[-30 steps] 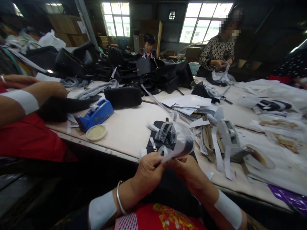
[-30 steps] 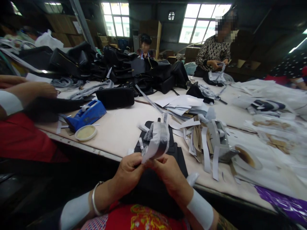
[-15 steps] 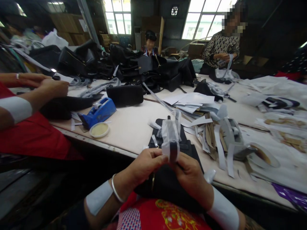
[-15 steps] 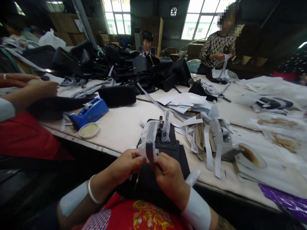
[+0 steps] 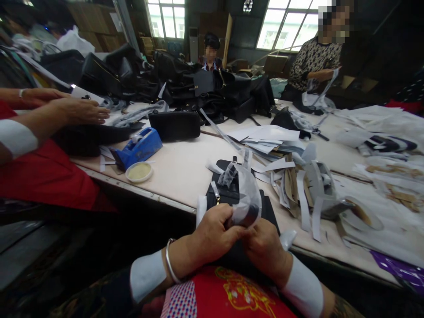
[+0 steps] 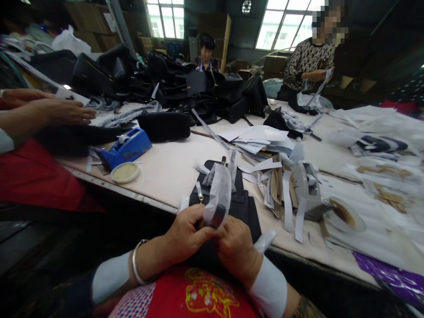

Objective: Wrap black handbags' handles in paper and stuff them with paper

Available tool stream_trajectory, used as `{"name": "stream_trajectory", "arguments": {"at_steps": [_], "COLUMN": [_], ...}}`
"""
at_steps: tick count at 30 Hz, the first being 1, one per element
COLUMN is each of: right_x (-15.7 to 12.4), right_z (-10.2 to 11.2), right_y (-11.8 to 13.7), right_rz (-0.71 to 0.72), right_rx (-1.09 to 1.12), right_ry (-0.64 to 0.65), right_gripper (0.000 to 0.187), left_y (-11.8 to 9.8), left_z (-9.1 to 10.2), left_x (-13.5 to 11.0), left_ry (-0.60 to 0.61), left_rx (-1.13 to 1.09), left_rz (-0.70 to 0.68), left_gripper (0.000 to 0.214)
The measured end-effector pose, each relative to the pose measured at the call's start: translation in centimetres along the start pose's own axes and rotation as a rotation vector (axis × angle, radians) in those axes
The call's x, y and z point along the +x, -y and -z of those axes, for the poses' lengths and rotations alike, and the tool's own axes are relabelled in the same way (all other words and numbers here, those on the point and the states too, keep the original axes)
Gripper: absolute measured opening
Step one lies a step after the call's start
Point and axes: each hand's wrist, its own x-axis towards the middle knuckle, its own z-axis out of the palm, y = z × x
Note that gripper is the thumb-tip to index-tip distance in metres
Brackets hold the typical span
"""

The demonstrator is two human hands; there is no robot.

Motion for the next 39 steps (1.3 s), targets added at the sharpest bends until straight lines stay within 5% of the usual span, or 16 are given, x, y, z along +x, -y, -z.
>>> {"name": "stream_trajectory", "arguments": {"at_steps": [6, 9, 11, 13, 16, 20, 23, 29, 33, 36, 39], "right_x": [-0.3, 0.1, 0.5, 0.9, 1.1, 1.3, 1.8, 2.1, 1.1, 0.9, 1.2], "right_z": [-1.0, -0.1, 1.0, 1.9, 2.2, 1.5, 1.7, 2.0, 1.0, 0.9, 1.1], "right_y": [0.5, 0.3, -0.2, -0.7, -1.0, 0.0, 0.7, 0.9, 0.5, -0.1, -0.7], "right_rz": [-0.105, -0.231, -0.409, -0.657, -1.013, -1.260, -1.127, -0.336, -0.027, -0.082, -0.475], "right_rx": [0.025, 0.298, 0.641, 1.018, 1.432, 1.602, 1.420, 0.626, 0.186, 0.245, 0.779], "right_ry": [0.018, 0.148, 0.289, 0.358, 0.300, 0.187, 0.168, 0.215, 0.190, 0.197, 0.300], "right_gripper": [0.024, 0.018, 0.016, 0.033, 0.049, 0.038, 0.029, 0.017, 0.024, 0.022, 0.023], "left_y": [0.0, 0.3, 0.5, 0.8, 1.1, 1.5, 1.6, 1.5, 1.3, 0.9, 0.6], "left_z": [-0.7, -0.4, -0.1, 0.3, 0.6, 1.0, 1.6, 2.2, 1.7, 1.5, 1.5], "left_x": [-0.2, -0.3, -0.4, -0.7, -1.1, -1.3, -1.2, -0.3, 0.3, 0.4, 0.1], "left_ry": [-0.105, -0.115, -0.119, -0.095, 0.001, 0.086, 0.144, 0.248, 0.222, 0.156, 0.068], "left_rx": [-0.022, -0.045, -0.053, -0.040, 0.003, 0.052, -0.006, -0.799, -0.963, -0.901, -0.617], "left_rz": [-0.004, 0.003, -0.039, -0.137, -0.322, -0.448, -0.349, 0.465, 0.650, 0.642, 0.434], "left_gripper": [0.013, 0.014, 0.014, 0.016, 0.019, 0.021, 0.018, 0.048, 0.049, 0.041, 0.023]}}
